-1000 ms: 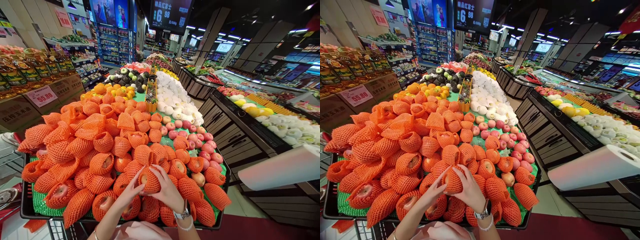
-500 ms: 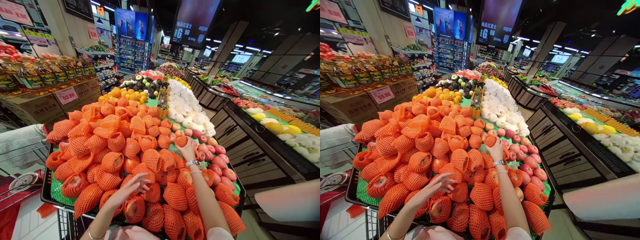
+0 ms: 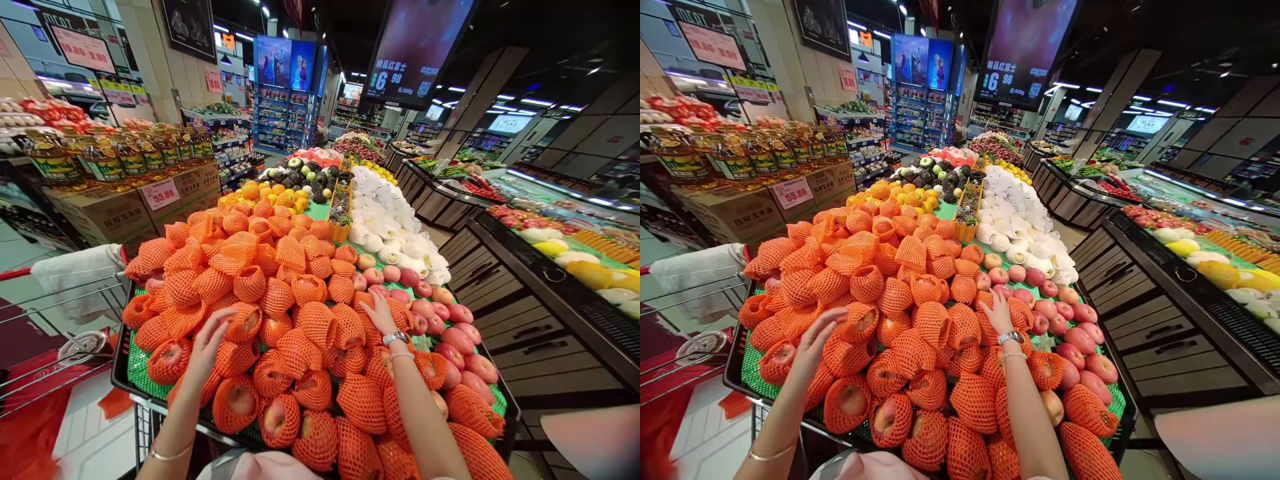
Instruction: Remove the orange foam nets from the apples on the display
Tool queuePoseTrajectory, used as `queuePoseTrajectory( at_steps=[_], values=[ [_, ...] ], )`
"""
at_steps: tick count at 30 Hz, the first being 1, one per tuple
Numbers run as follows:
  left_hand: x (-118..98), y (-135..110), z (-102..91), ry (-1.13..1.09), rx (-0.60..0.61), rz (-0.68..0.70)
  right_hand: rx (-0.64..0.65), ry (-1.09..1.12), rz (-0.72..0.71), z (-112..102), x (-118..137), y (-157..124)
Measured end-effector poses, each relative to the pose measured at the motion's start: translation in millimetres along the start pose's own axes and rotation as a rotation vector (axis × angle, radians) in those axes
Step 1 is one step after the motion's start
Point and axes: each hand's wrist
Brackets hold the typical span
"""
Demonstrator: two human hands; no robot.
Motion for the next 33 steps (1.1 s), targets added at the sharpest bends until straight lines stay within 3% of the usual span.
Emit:
queuePoseTrajectory(
  at_steps=[2,4,7,10,14,18,21,23,28,33],
  values=[
    [-7,17,-12.4,0.328,-0.103,0.190,-0.005,0.043,-0.051,-9,7,1],
    [-11,37,-20.5,0.604,-0.141,0.287,-0.006,0.081,-0.096,-17,18,0],
    [-9,68,-23.8,0.865,-0.096,0.349,0.033,0.128,-0.155,-28,42,-9],
    [-2,93,-22.2,0.962,-0.024,0.344,0.128,0.165,-0.215,-38,71,-26],
    [-4,97,-18.3,0.841,-0.075,0.381,0.321,0.206,-0.290,-53,108,-55],
    [-23,62,-3.2,0.464,-0.296,0.512,0.384,0.237,-0.357,-59,134,-80],
    [-33,29,18.0,0.086,-0.376,0.422,0.391,0.293,-0.390,-53,148,-95],
    [-35,13,32.9,-0.050,-0.282,0.334,0.376,0.363,-0.403,-46,156,-104],
    [-37,-7,57.3,-0.125,0.227,0.099,0.165,0.405,-0.417,-38,175,-124],
    [-39,-13,66.0,-0.058,0.465,-0.028,0.297,0.383,-0.325,-31,184,-132]
  ],
)
Point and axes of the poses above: each hand's wrist, its own y-axis towards the middle knuckle, its own z-axis out of the palm, x = y × z, and after that the axes turned 8 degrees about -y, right-handed
